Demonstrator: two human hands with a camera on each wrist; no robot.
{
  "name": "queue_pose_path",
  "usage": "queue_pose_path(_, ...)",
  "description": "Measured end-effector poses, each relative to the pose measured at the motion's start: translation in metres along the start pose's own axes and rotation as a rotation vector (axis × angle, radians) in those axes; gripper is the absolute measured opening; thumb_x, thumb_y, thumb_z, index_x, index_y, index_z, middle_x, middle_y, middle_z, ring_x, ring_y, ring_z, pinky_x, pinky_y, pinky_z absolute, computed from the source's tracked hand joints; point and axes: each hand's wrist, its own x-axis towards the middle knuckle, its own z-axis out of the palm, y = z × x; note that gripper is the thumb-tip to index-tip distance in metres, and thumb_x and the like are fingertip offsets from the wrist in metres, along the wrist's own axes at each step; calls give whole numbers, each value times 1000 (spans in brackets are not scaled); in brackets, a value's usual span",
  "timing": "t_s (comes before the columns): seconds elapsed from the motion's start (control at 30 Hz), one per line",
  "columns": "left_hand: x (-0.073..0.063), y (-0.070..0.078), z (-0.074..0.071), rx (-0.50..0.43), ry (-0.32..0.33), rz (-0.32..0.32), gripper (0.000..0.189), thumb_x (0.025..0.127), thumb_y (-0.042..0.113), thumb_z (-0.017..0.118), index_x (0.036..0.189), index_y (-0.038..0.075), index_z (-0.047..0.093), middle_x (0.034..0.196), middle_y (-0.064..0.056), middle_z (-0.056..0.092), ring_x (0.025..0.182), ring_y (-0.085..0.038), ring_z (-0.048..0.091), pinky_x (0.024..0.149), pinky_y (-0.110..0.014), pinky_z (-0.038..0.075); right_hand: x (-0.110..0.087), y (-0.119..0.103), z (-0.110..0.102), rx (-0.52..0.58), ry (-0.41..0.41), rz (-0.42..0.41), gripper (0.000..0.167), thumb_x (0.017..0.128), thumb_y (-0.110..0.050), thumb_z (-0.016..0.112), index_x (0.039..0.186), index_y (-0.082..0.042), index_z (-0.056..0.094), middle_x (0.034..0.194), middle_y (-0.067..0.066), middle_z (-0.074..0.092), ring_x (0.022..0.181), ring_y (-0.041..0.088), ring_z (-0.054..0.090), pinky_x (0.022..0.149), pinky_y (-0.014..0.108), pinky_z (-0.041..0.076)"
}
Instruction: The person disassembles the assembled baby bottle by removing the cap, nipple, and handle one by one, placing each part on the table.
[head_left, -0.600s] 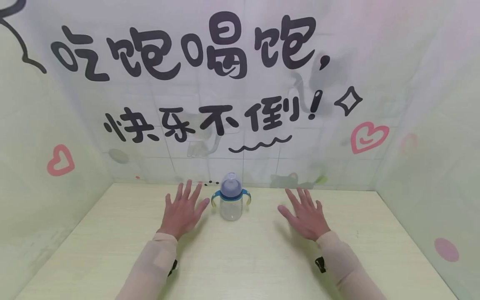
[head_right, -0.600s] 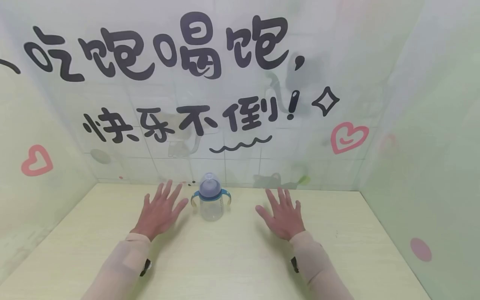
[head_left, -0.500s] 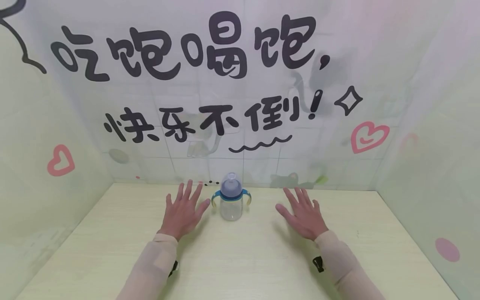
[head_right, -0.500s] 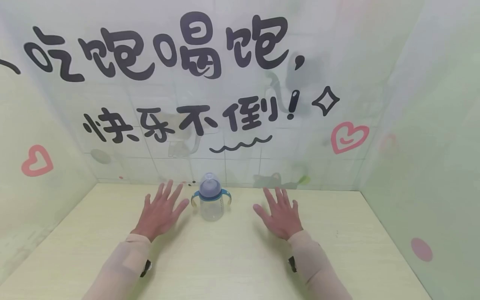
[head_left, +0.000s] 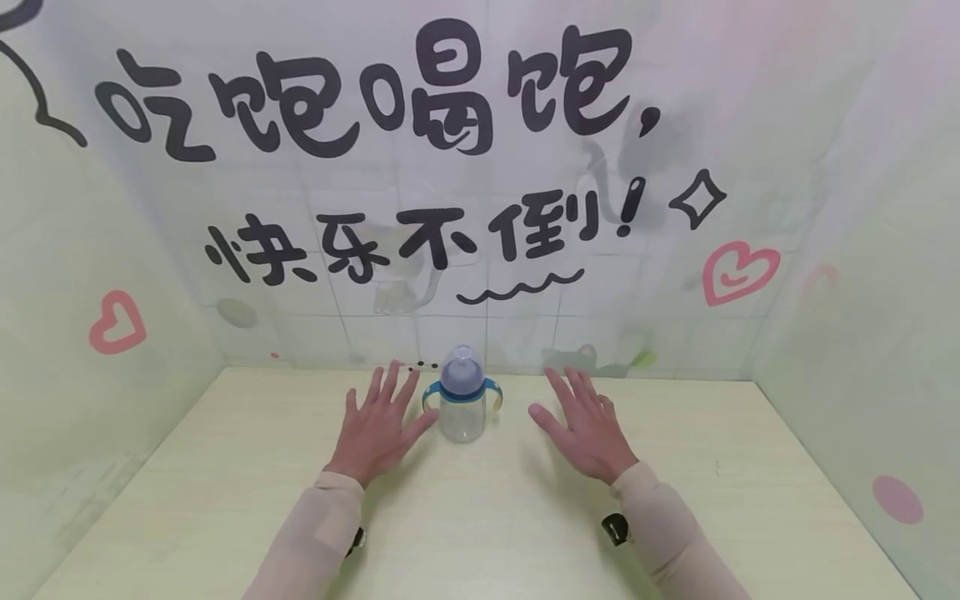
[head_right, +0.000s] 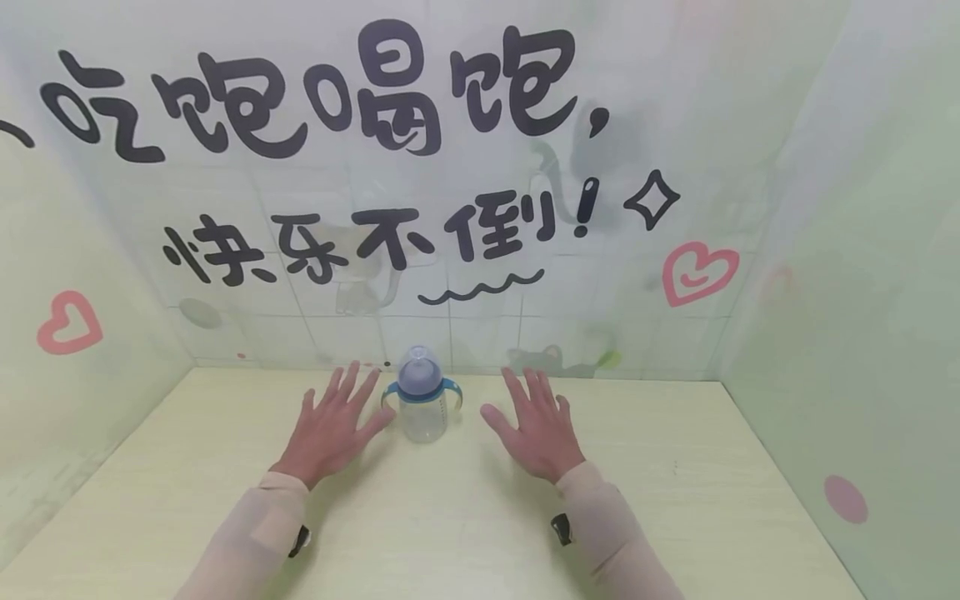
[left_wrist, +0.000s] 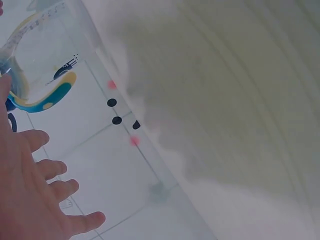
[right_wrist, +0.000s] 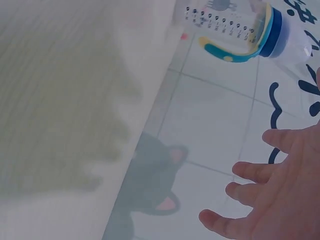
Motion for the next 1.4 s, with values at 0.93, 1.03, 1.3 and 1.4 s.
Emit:
queue_pose_path(0.93, 16, 22, 15, -114, 5, -33, 99, 87, 71, 55, 157, 8, 26, 161, -20, 25, 149, -39, 17, 111, -72, 16, 10, -36, 12, 345, 69, 8, 65, 99, -41, 57, 155, -17, 34, 158, 6, 35, 145, 29, 30, 114, 62, 24)
queue_pose_path(1.03, 17, 24, 17, -119, 13, -36, 102, 85, 72, 59, 157, 8, 25, 160, -20, 26, 149, -40, 19, 111, -72, 16, 12, -40, 11, 396, 69, 0, 64, 99, -39, 59, 154, -17, 35, 156, 5, 39, 144, 28, 34, 114, 59, 28)
queue_pose_path(1.3, 22, 35, 18, -218, 12, -55, 104, 81, 65, 69, 156, 7, 26, 157, -21, 33, 146, -41, 25, 110, -73, 17, 12, -44, 14, 443, 49, 10, 64, 98, -38, 61, 153, -17, 37, 153, 4, 42, 140, 29, 39, 110, 60, 33)
queue_pose_path(1.4, 24, 39, 19, -279, 10, -79, 104, 80, 62, 73, 155, 7, 28, 154, -18, 40, 146, -41, 25, 111, -72, 18, 12, -46, 15, 440, 51, 5, 62, 98, -37, 62, 152, -16, 39, 151, 4, 45, 138, 28, 42, 109, 58, 35)
